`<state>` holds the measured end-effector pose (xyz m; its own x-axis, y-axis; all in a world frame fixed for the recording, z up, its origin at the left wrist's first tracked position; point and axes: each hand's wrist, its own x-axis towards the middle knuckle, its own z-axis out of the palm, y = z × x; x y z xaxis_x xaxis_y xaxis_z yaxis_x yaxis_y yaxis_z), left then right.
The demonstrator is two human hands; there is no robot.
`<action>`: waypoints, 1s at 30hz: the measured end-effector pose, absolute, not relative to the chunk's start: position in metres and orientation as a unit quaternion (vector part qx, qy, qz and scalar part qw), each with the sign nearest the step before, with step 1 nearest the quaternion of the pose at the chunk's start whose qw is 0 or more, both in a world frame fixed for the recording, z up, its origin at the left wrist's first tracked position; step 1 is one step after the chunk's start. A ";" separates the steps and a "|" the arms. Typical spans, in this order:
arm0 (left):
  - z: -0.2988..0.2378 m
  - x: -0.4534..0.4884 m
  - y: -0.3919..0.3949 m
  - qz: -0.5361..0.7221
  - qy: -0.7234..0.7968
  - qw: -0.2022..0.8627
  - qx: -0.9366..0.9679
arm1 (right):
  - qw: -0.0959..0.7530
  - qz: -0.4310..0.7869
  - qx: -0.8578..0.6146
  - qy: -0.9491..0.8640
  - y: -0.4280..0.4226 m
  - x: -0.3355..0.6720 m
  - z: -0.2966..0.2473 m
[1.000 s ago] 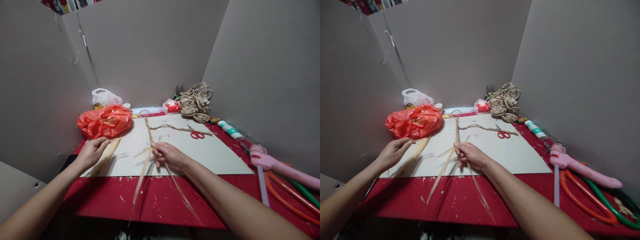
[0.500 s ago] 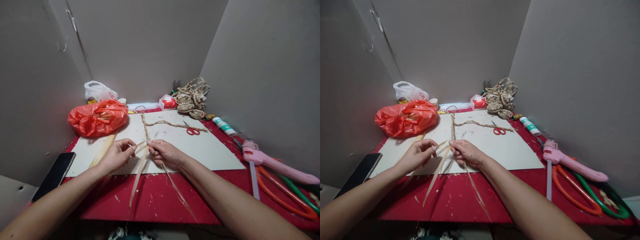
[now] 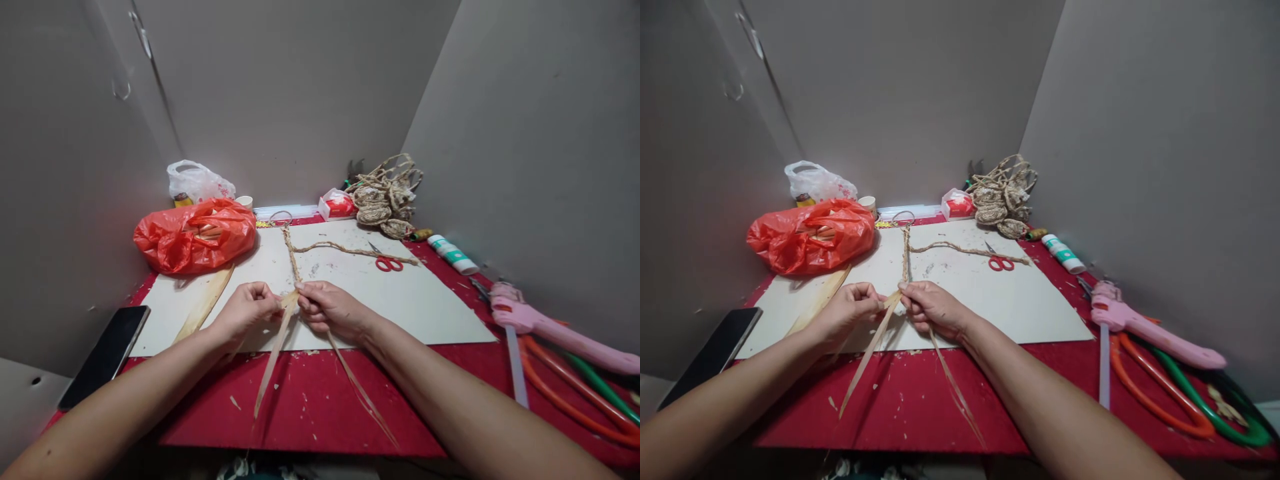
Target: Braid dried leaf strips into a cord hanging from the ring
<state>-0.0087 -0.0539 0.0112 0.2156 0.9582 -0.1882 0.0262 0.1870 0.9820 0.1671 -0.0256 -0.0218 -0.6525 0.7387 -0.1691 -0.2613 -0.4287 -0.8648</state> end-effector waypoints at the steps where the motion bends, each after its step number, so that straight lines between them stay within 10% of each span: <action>1: 0.010 -0.008 -0.054 0.387 0.490 0.601 0.498 | 0.312 0.799 -0.275 -0.434 -0.025 0.167 -0.022; 30: 0.002 -0.014 -0.037 0.305 0.461 0.423 0.717 | 0.295 0.764 -0.300 -0.489 -0.026 0.163 -0.024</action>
